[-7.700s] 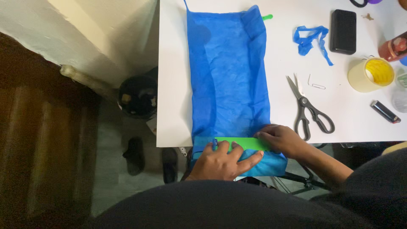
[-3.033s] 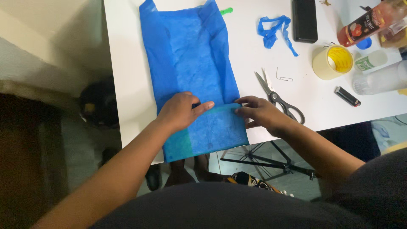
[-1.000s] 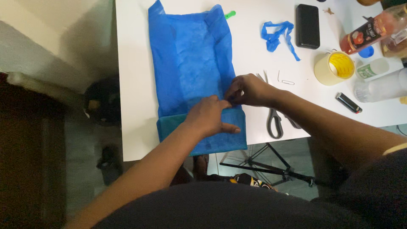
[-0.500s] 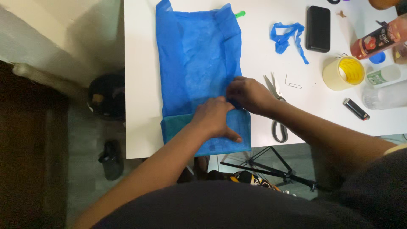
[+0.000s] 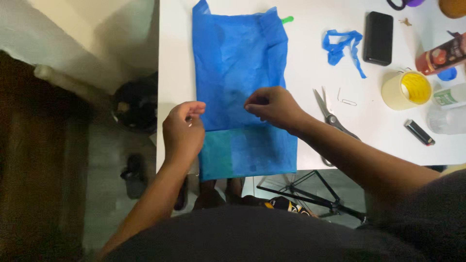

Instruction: The person folds a blue nonwoven fabric around a rectangular object on a white table, then secures the folded package with strips of masking tape. The person uses scissors to cut the tape and smooths the tape over the fabric.

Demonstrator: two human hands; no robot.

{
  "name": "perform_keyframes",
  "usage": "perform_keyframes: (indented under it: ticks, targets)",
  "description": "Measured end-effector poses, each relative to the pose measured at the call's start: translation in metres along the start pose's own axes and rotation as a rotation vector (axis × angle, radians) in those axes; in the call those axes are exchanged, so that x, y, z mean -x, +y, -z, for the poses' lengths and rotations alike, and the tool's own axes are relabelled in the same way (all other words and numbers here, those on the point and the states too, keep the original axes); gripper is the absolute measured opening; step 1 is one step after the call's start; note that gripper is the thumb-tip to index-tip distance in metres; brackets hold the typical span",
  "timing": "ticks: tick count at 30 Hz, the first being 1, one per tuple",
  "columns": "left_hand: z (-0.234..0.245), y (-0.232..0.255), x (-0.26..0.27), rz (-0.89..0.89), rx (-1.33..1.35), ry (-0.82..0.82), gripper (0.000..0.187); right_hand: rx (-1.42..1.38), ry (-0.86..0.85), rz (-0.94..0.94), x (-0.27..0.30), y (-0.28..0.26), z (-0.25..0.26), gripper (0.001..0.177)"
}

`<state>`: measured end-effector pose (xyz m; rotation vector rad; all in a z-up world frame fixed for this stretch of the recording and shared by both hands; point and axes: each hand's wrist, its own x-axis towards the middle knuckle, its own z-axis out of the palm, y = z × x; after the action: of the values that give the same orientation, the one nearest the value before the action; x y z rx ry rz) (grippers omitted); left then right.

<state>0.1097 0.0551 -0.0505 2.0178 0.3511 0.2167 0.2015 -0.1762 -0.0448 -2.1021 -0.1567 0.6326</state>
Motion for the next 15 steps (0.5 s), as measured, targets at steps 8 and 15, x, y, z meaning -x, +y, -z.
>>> perform_keyframes:
  ticks: [8, 15]
  targets:
    - [0.015, -0.027, 0.018, 0.263, -0.06, -0.13, 0.032, 0.316, 0.024, -0.007, -0.026, -0.004, -0.061, 0.037]
    - [0.018, -0.015, 0.033, -0.032, -0.044, -0.185, 0.041, 0.381, 0.185, 0.164, -0.029, 0.018, -0.077, 0.027]
